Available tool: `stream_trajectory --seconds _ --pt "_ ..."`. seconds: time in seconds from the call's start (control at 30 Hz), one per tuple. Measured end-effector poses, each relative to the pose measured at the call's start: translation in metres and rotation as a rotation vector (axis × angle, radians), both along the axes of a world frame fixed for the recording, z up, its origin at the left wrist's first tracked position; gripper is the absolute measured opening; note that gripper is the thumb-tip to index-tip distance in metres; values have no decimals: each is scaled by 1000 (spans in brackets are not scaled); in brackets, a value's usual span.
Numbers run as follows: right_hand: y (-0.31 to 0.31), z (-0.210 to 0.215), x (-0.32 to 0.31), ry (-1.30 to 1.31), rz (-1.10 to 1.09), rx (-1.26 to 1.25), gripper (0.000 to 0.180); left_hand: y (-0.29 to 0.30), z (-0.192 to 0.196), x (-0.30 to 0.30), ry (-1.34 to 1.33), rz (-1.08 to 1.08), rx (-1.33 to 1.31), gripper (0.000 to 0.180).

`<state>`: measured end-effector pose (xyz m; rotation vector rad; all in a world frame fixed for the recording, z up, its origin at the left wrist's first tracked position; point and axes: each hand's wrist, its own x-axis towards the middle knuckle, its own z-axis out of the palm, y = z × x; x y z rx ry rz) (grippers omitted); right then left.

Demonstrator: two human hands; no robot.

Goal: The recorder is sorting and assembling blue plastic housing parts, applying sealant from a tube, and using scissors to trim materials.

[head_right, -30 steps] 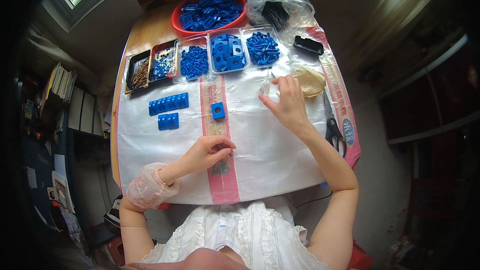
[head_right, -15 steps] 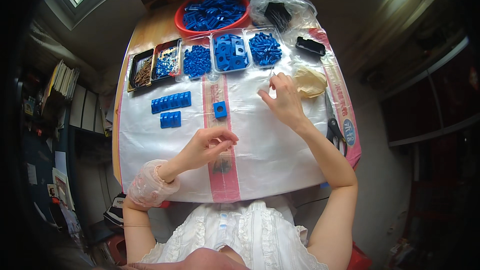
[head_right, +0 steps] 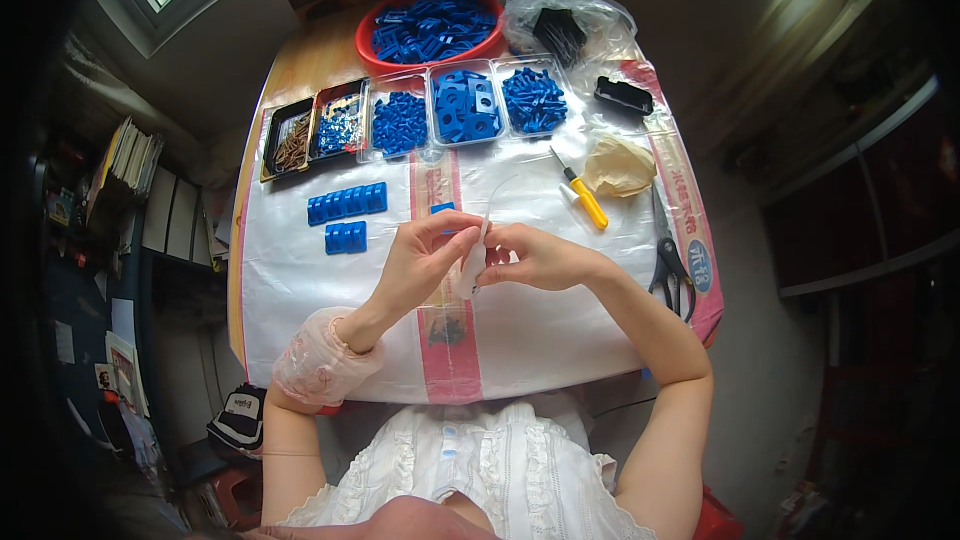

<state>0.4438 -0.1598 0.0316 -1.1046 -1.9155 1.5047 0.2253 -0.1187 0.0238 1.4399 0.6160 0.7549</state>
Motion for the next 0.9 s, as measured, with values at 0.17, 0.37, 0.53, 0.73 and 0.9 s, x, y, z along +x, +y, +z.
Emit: stream_trajectory --seconds 0.17,0.37,0.53,0.73,0.9 --pt "3 -14 7 -51 45 -9 28 1 -7 3 15 -7 -24 23" --pt "2 -13 3 -25 29 -59 29 3 -12 5 -66 0 -96 21" --pt "-2 -9 2 -81 81 -94 29 6 -6 4 -46 3 -49 19" --pt "-6 -6 4 -161 65 -85 28 5 4 2 -14 100 79 16" --pt "-5 -8 4 -201 123 -25 26 4 13 2 16 68 146 15"
